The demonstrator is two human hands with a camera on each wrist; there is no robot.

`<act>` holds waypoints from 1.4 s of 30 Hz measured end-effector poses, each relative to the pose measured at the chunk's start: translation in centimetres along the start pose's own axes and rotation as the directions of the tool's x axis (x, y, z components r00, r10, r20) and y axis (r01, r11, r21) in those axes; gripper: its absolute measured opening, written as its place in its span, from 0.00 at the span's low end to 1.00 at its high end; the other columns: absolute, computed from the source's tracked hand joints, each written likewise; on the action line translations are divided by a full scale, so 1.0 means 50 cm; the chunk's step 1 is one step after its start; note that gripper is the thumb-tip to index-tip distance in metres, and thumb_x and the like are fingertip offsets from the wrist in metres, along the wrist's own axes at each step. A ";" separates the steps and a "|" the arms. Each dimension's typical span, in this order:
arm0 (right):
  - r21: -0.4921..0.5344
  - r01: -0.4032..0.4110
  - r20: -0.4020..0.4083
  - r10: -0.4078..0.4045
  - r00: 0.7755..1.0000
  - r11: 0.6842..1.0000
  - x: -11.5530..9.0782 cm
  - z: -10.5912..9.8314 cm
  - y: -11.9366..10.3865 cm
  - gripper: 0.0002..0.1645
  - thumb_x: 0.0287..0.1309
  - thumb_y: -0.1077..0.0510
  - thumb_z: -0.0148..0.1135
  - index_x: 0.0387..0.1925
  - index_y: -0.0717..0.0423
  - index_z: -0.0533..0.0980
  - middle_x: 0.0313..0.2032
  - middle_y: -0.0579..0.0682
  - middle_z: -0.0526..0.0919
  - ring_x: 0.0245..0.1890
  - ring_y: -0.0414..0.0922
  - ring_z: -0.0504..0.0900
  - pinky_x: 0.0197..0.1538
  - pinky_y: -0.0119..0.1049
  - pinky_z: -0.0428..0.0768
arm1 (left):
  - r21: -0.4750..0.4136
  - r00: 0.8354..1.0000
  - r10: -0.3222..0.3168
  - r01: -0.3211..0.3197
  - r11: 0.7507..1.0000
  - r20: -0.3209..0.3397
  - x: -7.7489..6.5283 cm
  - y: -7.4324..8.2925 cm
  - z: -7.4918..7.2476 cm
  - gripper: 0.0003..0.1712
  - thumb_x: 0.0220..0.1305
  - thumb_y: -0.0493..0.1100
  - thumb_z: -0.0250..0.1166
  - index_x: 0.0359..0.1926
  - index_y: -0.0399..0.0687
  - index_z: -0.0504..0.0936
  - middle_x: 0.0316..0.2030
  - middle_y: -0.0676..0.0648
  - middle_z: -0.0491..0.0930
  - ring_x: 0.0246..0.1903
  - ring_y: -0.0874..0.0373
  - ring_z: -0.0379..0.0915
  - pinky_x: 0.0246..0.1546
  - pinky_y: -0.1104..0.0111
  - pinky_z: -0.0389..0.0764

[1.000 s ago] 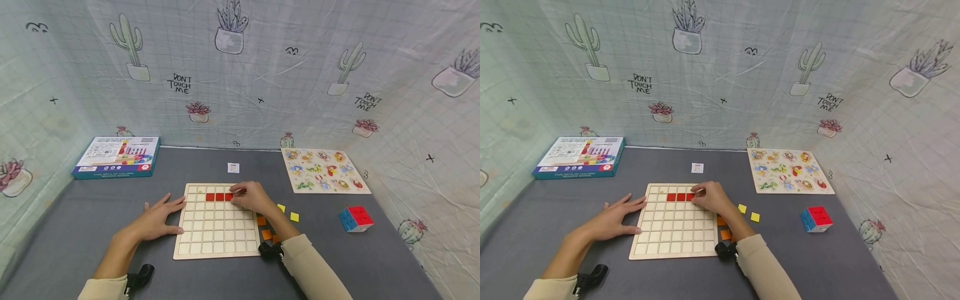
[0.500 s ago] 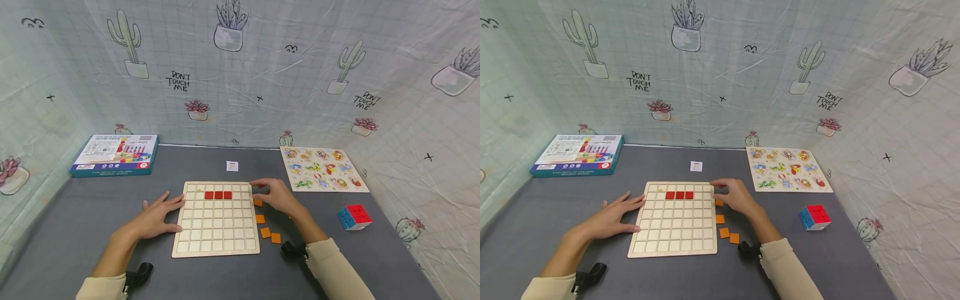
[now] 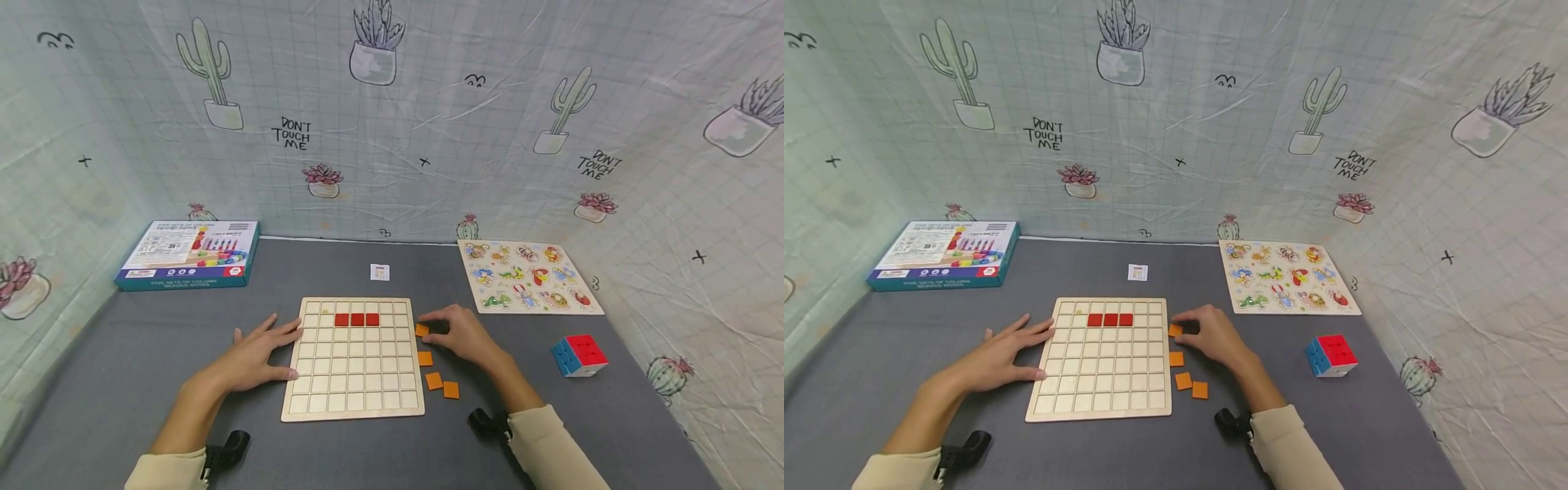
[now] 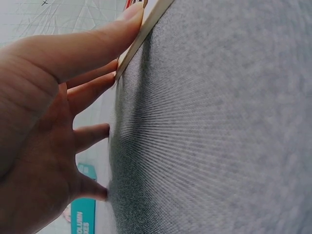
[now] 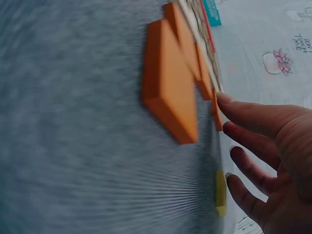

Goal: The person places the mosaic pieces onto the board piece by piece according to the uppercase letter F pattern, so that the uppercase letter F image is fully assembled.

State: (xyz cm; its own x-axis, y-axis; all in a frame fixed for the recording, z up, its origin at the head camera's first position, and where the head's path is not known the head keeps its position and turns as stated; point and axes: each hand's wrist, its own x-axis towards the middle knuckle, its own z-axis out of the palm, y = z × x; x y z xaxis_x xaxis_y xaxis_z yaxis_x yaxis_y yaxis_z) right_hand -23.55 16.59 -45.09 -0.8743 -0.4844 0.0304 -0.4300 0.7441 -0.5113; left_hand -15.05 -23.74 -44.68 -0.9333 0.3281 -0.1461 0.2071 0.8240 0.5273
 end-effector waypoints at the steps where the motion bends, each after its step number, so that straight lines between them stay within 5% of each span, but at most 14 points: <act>1: -0.016 0.008 -0.004 -0.008 1.000 1.000 0.000 0.003 0.002 0.23 0.57 0.53 0.75 0.55 0.47 0.85 0.54 0.48 0.89 0.56 0.52 0.84 0.62 0.54 0.80 | -0.002 1.000 -0.001 0.001 1.000 0.001 0.000 0.000 0.000 0.48 0.56 0.62 0.74 0.73 0.47 0.71 0.79 0.42 0.60 0.78 0.24 0.42 0.58 0.13 0.34; 13: -0.047 0.004 -0.074 -0.007 0.997 0.999 -0.001 0.020 0.004 0.15 0.56 0.53 0.76 0.47 0.45 0.89 0.46 0.44 0.92 0.48 0.48 0.86 0.53 0.47 0.84 | -0.027 1.000 0.011 -0.011 1.000 0.003 -0.003 -0.001 -0.001 0.47 0.58 0.62 0.73 0.74 0.49 0.69 0.79 0.44 0.60 0.78 0.25 0.40 0.58 0.14 0.32; 25: 0.049 -0.001 -0.029 0.002 1.000 0.999 0.002 0.013 0.003 0.14 0.60 0.56 0.72 0.49 0.50 0.88 0.50 0.48 0.91 0.55 0.50 0.87 0.61 0.49 0.83 | -0.031 0.999 0.039 -0.039 0.999 0.013 -0.001 -0.003 -0.001 0.42 0.61 0.60 0.71 0.73 0.53 0.72 0.79 0.45 0.61 0.78 0.23 0.38 0.56 0.12 0.31; 35: 0.076 0.054 -0.060 -0.050 0.997 0.996 0.007 0.001 -0.006 0.15 0.62 0.58 0.70 0.50 0.53 0.87 0.50 0.50 0.91 0.54 0.51 0.87 0.59 0.48 0.84 | -0.026 0.999 0.048 -0.048 0.999 0.009 -0.001 -0.005 0.002 0.39 0.61 0.61 0.71 0.71 0.55 0.75 0.78 0.45 0.61 0.78 0.24 0.39 0.57 0.13 0.31; 42: 0.195 0.067 -0.075 -0.053 0.996 0.978 0.017 0.006 -0.038 0.16 0.62 0.60 0.71 0.51 0.55 0.87 0.54 0.52 0.89 0.55 0.51 0.86 0.52 0.41 0.87 | -0.031 0.998 0.059 -0.059 0.998 -0.019 -0.005 -0.002 0.005 0.38 0.61 0.58 0.72 0.70 0.52 0.76 0.78 0.43 0.63 0.78 0.27 0.44 0.64 0.18 0.34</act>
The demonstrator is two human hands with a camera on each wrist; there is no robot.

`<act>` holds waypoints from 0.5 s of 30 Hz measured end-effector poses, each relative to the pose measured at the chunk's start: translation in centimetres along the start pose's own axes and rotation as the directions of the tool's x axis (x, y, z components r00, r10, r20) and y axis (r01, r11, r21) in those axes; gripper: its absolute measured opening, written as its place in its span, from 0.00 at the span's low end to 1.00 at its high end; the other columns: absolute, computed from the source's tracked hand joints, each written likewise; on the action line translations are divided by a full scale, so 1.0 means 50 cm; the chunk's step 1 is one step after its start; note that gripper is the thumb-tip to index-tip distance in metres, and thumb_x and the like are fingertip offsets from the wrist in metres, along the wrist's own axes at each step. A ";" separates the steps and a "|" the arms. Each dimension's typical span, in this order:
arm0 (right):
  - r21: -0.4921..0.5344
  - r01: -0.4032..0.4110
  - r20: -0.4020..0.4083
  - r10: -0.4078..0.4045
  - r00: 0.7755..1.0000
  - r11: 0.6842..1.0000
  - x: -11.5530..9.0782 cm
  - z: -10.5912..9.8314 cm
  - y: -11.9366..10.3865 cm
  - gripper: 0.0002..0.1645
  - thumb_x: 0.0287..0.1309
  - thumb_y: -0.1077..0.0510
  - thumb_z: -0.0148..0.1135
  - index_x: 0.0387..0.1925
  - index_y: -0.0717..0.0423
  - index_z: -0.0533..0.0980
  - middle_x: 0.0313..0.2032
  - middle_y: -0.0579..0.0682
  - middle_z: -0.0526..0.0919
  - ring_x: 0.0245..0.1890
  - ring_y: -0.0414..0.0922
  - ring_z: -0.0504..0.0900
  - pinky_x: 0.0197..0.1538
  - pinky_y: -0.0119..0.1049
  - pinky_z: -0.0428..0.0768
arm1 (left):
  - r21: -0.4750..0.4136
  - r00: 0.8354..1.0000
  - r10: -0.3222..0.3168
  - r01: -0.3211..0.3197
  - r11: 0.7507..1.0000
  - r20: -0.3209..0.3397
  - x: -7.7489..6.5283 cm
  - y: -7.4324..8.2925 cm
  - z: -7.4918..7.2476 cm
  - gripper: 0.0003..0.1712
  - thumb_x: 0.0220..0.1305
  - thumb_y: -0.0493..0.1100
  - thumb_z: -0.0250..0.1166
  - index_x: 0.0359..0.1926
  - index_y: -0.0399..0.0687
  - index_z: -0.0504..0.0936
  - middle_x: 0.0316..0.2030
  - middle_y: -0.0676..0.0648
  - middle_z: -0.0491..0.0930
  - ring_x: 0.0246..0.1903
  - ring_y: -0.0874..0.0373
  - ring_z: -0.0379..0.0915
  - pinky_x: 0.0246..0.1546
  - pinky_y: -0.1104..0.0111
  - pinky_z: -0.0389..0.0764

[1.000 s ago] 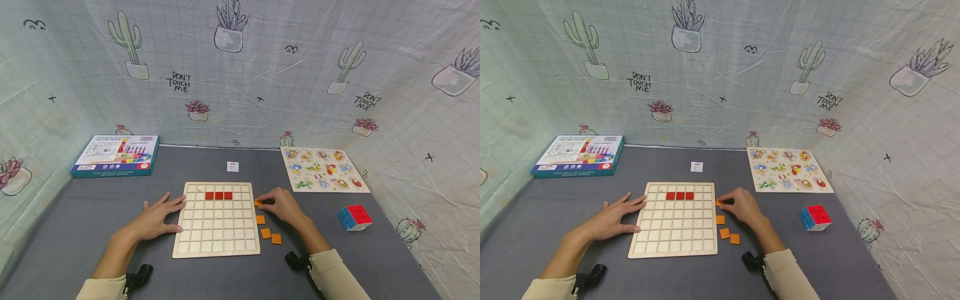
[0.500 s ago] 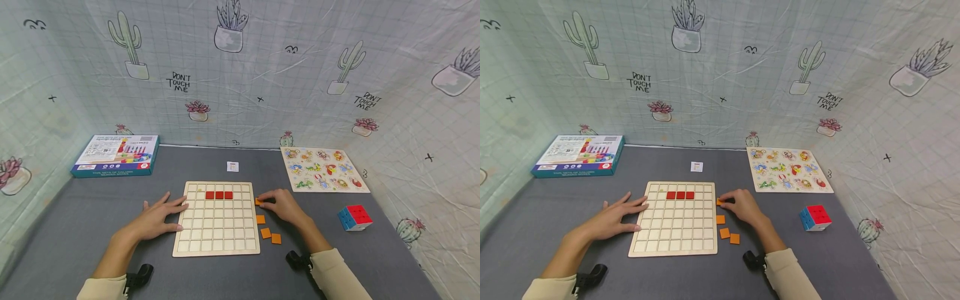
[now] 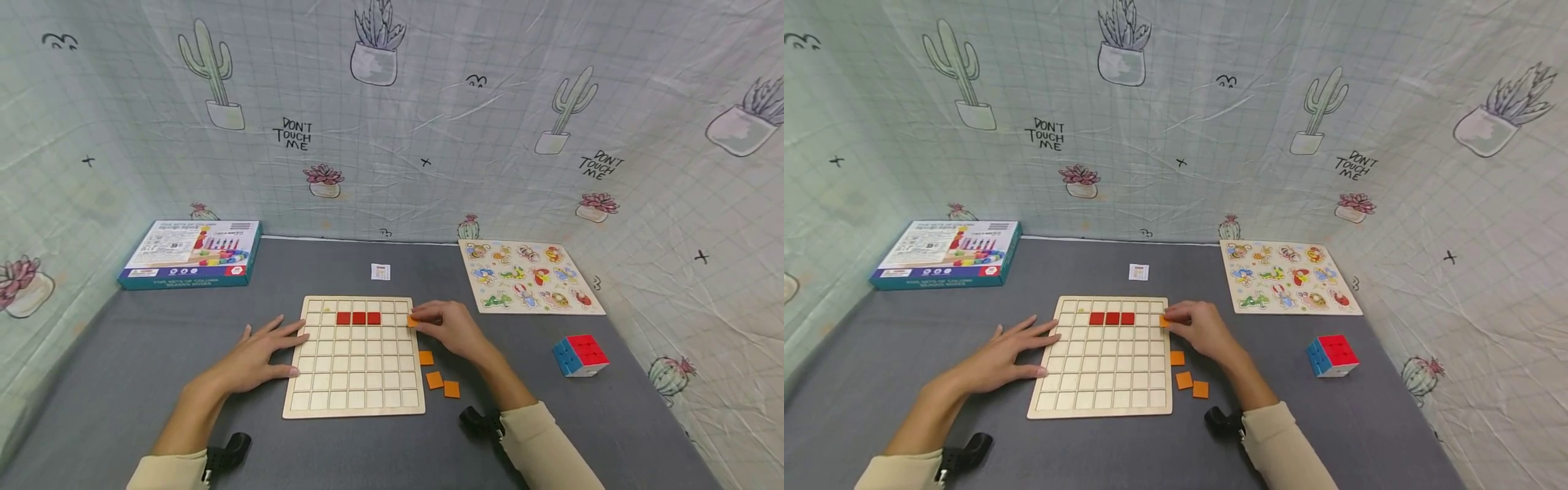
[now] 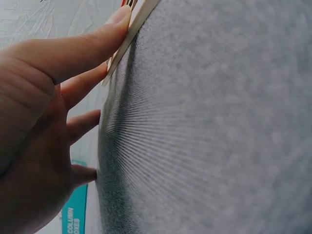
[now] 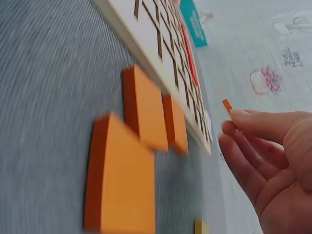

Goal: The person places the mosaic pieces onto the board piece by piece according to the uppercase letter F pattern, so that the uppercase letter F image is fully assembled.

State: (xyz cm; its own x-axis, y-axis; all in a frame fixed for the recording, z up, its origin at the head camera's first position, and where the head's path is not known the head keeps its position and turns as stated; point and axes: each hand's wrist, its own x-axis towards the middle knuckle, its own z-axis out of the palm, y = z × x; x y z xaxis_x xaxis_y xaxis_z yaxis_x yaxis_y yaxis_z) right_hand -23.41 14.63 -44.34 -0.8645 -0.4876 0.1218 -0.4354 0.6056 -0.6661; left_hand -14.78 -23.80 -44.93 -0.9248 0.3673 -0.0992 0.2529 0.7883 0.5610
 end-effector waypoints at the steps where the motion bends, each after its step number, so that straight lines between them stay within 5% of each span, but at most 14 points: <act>1: 0.016 -0.006 0.001 0.006 1.000 1.000 0.003 0.003 -0.005 0.15 0.61 0.60 0.71 0.51 0.55 0.87 0.54 0.52 0.88 0.56 0.51 0.86 0.52 0.39 0.88 | 0.003 1.000 0.003 -0.003 1.000 -0.004 -0.001 0.001 0.000 0.38 0.61 0.58 0.72 0.70 0.51 0.76 0.77 0.43 0.63 0.78 0.27 0.45 0.64 0.18 0.34; 8: 0.062 -0.017 0.000 0.017 1.000 0.998 0.024 0.026 -0.046 0.14 0.61 0.62 0.71 0.49 0.55 0.88 0.53 0.52 0.87 0.55 0.51 0.85 0.48 0.32 0.86 | 0.062 0.999 0.022 -0.021 0.998 -0.023 -0.001 0.003 0.000 0.39 0.60 0.59 0.72 0.70 0.51 0.76 0.76 0.43 0.65 0.76 0.30 0.52 0.66 0.20 0.41; 15: 0.091 0.005 0.029 -0.007 1.000 0.996 0.043 0.058 -0.078 0.14 0.61 0.61 0.70 0.49 0.53 0.88 0.54 0.50 0.88 0.60 0.50 0.83 0.52 0.38 0.85 | 0.080 1.000 0.007 -0.006 0.997 -0.013 0.000 0.003 0.002 0.40 0.61 0.59 0.72 0.71 0.51 0.75 0.77 0.44 0.64 0.77 0.33 0.53 0.70 0.24 0.43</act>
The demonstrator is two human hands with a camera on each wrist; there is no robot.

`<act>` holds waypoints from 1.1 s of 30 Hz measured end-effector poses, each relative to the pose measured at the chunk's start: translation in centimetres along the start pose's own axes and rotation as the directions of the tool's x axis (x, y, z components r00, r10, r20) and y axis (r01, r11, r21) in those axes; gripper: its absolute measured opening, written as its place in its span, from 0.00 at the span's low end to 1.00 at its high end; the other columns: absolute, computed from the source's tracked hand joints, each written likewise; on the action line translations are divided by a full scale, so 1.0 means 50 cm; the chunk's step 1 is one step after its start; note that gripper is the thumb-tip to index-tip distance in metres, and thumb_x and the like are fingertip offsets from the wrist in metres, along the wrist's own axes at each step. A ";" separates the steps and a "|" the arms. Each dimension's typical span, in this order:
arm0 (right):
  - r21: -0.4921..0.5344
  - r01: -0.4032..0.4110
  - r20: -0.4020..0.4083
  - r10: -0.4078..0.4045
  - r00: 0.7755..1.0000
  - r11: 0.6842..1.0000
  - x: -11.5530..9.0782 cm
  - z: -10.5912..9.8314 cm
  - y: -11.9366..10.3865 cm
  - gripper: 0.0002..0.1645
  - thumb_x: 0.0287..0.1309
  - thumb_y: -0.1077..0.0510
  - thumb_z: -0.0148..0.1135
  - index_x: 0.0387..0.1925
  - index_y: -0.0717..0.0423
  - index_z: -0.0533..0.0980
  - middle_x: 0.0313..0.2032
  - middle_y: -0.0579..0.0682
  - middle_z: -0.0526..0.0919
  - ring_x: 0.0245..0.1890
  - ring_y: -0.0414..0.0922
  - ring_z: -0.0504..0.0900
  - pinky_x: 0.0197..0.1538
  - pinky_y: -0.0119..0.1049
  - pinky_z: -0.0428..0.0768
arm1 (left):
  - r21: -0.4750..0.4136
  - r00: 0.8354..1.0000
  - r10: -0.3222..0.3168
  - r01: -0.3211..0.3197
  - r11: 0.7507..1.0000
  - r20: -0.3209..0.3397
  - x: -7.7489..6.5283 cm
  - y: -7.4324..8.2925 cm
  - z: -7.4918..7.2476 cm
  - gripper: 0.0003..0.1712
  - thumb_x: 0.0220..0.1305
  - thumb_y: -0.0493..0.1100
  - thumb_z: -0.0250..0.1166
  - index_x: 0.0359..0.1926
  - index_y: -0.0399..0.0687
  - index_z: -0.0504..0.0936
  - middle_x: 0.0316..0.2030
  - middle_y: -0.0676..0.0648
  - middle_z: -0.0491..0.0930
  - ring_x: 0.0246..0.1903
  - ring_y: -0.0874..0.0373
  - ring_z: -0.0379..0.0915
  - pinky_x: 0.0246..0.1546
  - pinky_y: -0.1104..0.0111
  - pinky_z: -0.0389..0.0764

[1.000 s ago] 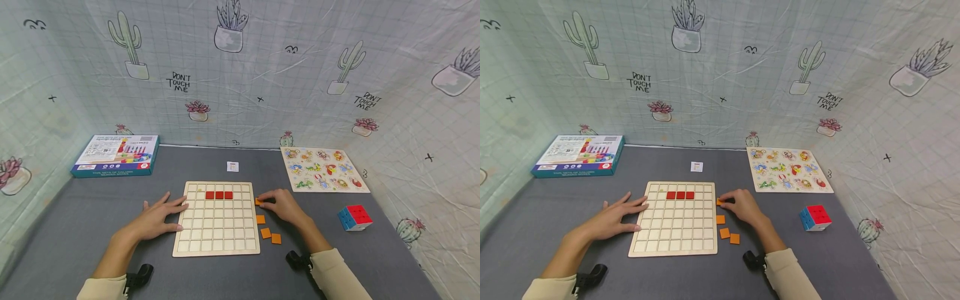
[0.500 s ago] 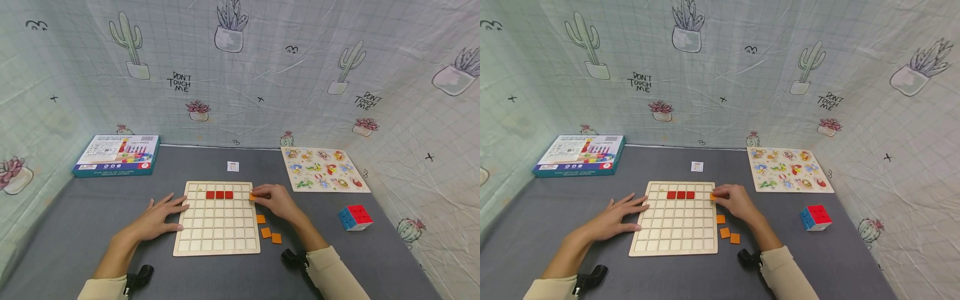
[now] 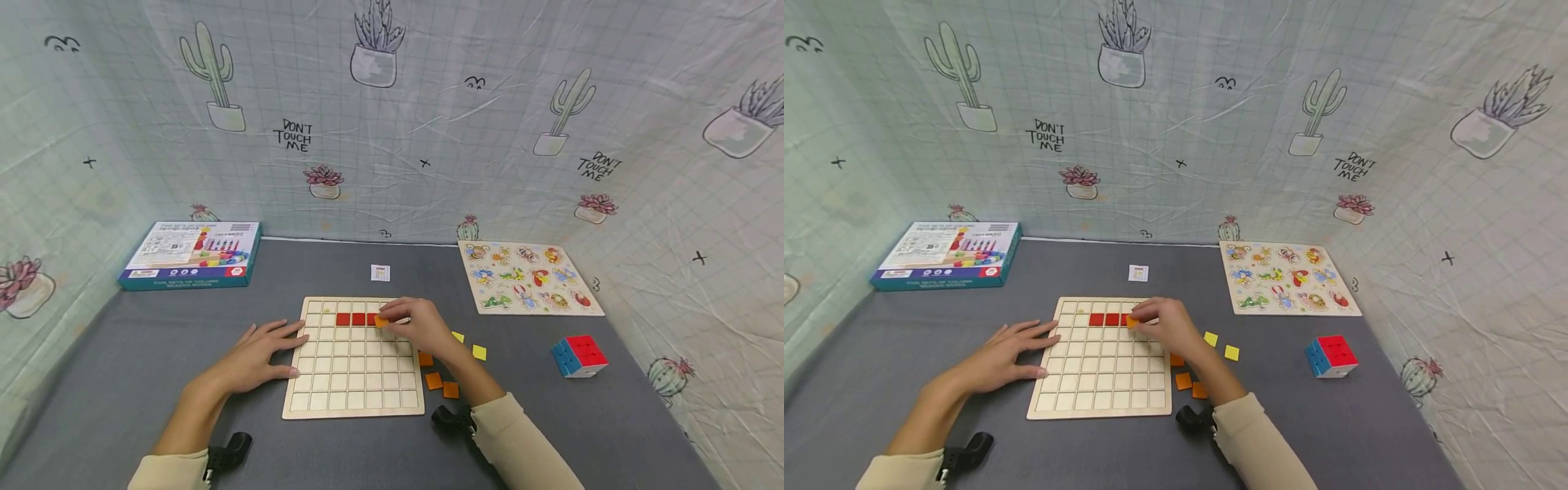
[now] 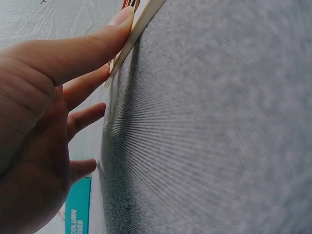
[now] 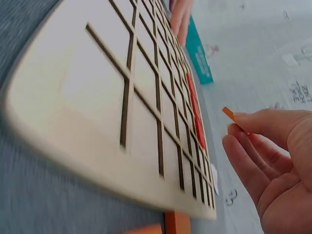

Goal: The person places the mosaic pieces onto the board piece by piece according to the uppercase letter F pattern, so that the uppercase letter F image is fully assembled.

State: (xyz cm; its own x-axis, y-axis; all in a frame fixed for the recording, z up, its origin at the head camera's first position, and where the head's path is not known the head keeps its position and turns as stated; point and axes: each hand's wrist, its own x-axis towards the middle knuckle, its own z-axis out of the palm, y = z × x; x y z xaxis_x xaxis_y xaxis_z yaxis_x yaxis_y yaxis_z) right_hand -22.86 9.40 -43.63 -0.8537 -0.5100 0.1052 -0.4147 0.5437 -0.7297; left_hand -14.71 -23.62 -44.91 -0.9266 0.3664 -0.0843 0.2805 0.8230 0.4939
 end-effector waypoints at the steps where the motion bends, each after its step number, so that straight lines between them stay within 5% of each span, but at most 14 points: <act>1: 0.007 0.006 0.007 -0.006 1.000 1.000 0.003 0.006 -0.002 0.14 0.61 0.61 0.71 0.49 0.53 0.88 0.54 0.50 0.88 0.60 0.50 0.83 0.54 0.38 0.85 | 0.004 1.000 -0.001 0.001 1.000 -0.001 0.000 -0.001 0.001 0.40 0.61 0.59 0.72 0.71 0.51 0.74 0.77 0.44 0.64 0.76 0.33 0.53 0.70 0.24 0.43; 15: 0.049 -0.034 0.051 0.032 0.998 0.998 0.032 0.088 -0.044 0.12 0.58 0.60 0.74 0.44 0.51 0.89 0.45 0.48 0.92 0.41 0.41 0.87 0.43 0.26 0.82 | -0.007 1.000 -0.005 0.005 1.000 0.002 0.002 0.002 -0.006 0.40 0.60 0.59 0.72 0.70 0.50 0.76 0.76 0.43 0.65 0.75 0.32 0.55 0.69 0.23 0.46; 33: -0.123 -0.020 -0.021 0.017 1.000 0.992 0.052 0.135 -0.074 0.09 0.57 0.59 0.76 0.40 0.54 0.89 0.39 0.48 0.89 0.34 0.36 0.83 0.38 0.22 0.78 | 0.003 1.000 -0.005 0.005 1.000 0.000 0.005 -0.004 -0.002 0.39 0.59 0.59 0.73 0.69 0.51 0.77 0.76 0.44 0.66 0.76 0.33 0.55 0.69 0.23 0.46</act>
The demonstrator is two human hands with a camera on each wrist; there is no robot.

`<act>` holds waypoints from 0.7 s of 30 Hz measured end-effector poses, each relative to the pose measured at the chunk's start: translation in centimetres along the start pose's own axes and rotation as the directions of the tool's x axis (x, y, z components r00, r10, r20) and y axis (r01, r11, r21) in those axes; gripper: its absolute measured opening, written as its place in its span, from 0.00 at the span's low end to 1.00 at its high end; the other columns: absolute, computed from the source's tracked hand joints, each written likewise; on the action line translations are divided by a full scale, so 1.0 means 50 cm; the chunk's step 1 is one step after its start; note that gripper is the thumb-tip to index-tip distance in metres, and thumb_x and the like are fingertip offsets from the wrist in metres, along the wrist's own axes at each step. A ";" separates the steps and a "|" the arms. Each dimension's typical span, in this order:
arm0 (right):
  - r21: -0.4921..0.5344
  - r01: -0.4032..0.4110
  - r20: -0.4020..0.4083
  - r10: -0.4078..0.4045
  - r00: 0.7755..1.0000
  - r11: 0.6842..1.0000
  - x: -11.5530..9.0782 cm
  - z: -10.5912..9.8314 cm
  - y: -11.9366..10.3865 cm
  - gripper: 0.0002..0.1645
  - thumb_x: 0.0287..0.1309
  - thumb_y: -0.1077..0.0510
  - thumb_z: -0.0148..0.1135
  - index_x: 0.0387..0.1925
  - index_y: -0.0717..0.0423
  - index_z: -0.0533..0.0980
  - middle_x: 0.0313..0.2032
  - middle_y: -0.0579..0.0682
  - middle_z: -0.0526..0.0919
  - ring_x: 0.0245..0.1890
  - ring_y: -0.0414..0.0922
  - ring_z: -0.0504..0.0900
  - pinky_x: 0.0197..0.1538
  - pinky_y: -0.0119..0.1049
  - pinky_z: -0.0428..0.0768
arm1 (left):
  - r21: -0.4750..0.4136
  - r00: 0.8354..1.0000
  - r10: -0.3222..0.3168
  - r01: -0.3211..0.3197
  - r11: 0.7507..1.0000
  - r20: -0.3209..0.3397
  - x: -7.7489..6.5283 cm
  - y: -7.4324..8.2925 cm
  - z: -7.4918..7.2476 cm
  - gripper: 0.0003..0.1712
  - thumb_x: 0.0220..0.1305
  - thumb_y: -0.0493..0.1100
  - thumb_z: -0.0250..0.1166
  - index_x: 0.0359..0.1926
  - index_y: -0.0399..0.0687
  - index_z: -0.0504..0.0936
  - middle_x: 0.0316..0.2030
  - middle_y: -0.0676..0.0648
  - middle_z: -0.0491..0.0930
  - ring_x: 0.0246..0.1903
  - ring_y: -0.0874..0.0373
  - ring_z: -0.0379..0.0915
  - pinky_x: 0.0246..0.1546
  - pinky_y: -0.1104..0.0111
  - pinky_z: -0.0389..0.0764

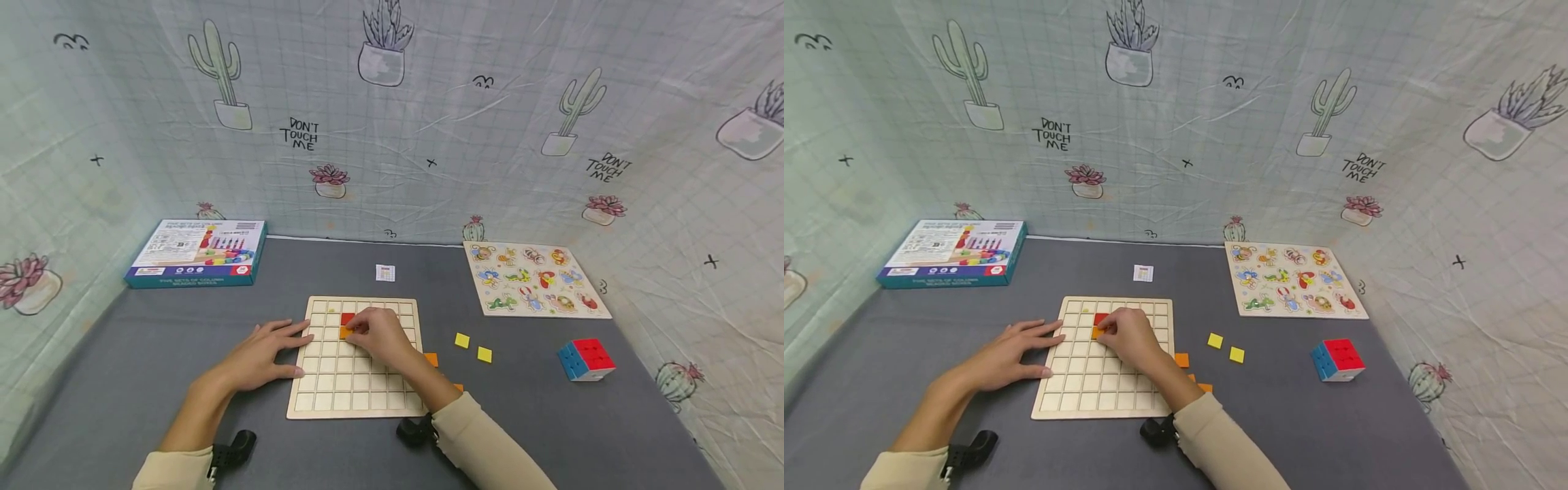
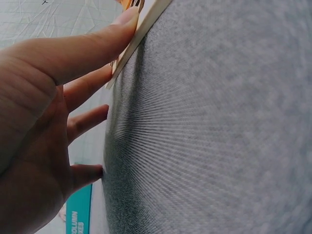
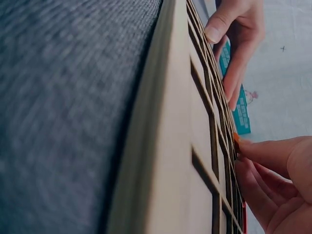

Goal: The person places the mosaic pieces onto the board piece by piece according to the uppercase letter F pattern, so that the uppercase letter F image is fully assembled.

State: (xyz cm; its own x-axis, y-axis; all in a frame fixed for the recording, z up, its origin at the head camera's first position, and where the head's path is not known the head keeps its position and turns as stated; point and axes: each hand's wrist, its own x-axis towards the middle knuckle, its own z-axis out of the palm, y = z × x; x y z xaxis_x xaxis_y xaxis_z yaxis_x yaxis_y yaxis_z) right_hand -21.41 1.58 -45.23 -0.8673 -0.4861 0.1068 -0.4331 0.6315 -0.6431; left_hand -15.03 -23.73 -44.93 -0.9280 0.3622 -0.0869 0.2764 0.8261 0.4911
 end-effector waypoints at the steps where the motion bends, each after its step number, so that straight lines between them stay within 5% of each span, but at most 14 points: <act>1: -0.004 0.000 -0.002 0.000 1.000 1.000 0.000 0.001 -0.001 0.09 0.57 0.59 0.75 0.40 0.55 0.89 0.40 0.48 0.89 0.34 0.37 0.83 0.38 0.23 0.79 | -0.003 1.000 0.000 0.000 1.000 -0.002 0.000 0.000 0.000 0.39 0.59 0.59 0.73 0.69 0.50 0.77 0.76 0.44 0.66 0.76 0.33 0.55 0.69 0.23 0.46; 21: -0.025 0.004 -0.019 -0.004 1.000 1.000 -0.003 0.007 -0.003 0.09 0.56 0.59 0.76 0.40 0.54 0.89 0.37 0.47 0.87 0.32 0.36 0.79 0.38 0.24 0.77 | -0.002 1.000 0.008 -0.008 1.000 -0.008 -0.002 0.007 -0.001 0.39 0.59 0.60 0.72 0.69 0.51 0.77 0.76 0.44 0.66 0.75 0.33 0.56 0.69 0.23 0.48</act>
State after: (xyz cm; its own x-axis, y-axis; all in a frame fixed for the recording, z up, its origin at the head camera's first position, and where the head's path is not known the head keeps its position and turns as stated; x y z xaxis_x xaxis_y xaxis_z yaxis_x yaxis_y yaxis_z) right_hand -21.13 1.32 -45.43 -0.8699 -0.4775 0.1236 -0.4425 0.6446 -0.6234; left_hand -14.87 -23.51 -44.71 -0.9278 0.3652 -0.0765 0.2830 0.8225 0.4934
